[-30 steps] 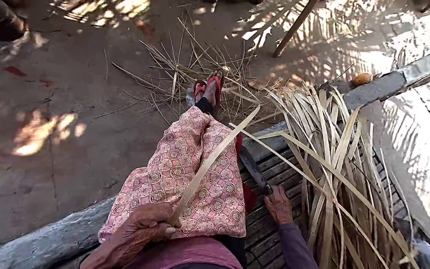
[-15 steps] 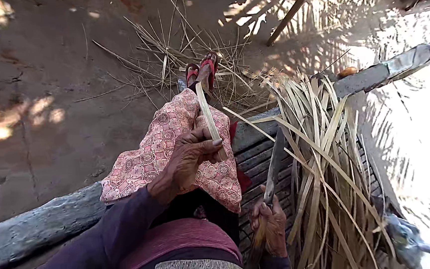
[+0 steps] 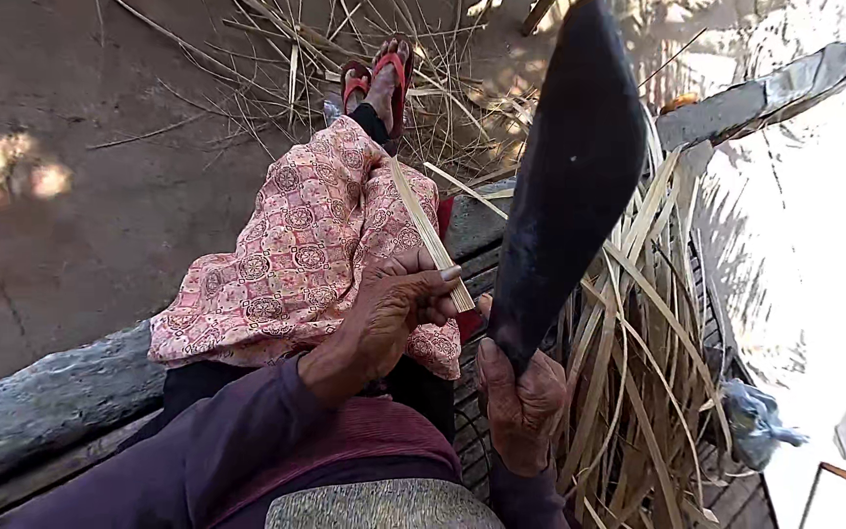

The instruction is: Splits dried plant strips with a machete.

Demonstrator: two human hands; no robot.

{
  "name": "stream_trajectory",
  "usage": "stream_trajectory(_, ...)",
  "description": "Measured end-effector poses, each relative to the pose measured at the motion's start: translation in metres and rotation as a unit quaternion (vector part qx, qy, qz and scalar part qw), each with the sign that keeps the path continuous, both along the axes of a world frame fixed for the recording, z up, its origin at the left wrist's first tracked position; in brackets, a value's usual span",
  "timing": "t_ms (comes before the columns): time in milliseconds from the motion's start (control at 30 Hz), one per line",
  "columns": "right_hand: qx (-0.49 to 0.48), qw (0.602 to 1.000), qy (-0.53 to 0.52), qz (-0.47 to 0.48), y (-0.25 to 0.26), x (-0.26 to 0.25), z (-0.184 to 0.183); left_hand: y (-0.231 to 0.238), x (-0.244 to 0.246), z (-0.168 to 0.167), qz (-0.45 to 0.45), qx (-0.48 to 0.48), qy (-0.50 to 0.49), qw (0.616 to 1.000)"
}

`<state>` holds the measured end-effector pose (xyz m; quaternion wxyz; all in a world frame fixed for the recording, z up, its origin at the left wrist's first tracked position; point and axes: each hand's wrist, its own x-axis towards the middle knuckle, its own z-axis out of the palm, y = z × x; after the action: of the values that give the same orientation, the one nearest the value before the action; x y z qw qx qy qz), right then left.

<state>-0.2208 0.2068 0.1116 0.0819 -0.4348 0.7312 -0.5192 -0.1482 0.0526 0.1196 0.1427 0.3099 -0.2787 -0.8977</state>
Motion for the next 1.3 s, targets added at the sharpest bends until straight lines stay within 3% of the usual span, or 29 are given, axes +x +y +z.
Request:
stream_trajectory(133, 0.010, 0.999, 0.049, 0.006, -0.004, 0.003, -0.002, 0.005, 0.000, 0.003, -0.006, 0.018, -0.005, 1.000)
stream_trajectory(900, 0.030, 0.997, 0.065, 0.010, -0.005, 0.005, -0.004, 0.008, 0.003, -0.006, -0.013, 0.033, -0.007, 0.999)
stream_trajectory(1300, 0.053, 0.982, 0.182, 0.017, -0.007, 0.004, -0.011, 0.011, 0.009, -0.009, -0.005, 0.085, -0.037, 0.996)
